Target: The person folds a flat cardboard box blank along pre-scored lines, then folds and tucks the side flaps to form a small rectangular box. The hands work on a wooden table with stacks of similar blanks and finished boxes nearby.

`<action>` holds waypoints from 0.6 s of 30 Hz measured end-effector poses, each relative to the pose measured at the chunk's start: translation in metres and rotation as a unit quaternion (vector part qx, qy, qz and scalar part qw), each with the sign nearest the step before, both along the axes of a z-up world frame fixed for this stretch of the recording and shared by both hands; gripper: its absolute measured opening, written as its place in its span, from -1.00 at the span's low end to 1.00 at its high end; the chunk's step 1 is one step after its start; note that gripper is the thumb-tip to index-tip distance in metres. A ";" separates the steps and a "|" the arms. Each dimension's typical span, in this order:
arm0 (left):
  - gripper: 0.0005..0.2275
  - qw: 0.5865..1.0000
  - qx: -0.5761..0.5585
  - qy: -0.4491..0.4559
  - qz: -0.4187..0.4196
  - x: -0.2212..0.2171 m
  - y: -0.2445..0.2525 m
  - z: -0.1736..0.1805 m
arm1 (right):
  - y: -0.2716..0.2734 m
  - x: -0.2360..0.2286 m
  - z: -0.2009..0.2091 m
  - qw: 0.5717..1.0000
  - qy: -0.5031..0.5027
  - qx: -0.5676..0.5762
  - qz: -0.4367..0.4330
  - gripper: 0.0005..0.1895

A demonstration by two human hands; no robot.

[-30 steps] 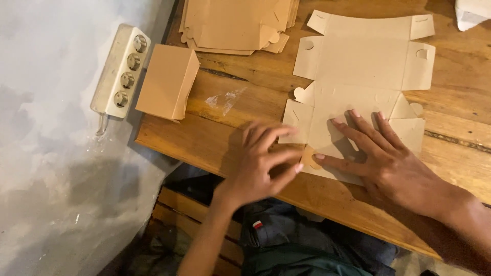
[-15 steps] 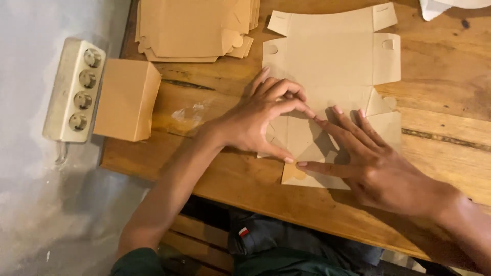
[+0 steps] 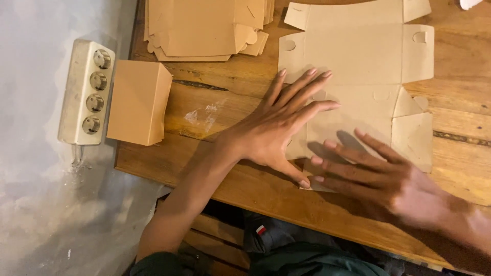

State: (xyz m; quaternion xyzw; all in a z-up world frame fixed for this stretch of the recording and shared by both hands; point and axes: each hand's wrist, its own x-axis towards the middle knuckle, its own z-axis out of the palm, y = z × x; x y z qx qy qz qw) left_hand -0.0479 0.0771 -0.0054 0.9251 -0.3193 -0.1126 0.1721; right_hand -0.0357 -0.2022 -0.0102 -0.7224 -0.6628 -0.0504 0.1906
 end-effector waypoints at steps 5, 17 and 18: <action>0.20 0.999 -0.040 0.010 -0.008 0.000 0.002 0.003 | 0.002 0.001 0.004 0.995 0.097 0.002 0.028 -0.37; -0.07 0.992 -0.112 0.053 -0.014 0.005 0.007 -0.001 | -0.002 0.002 -0.001 0.992 0.115 0.000 0.042 -0.40; -0.10 0.991 -0.119 0.060 -0.015 0.005 0.008 0.000 | -0.002 0.002 -0.002 0.994 0.105 0.001 0.040 -0.38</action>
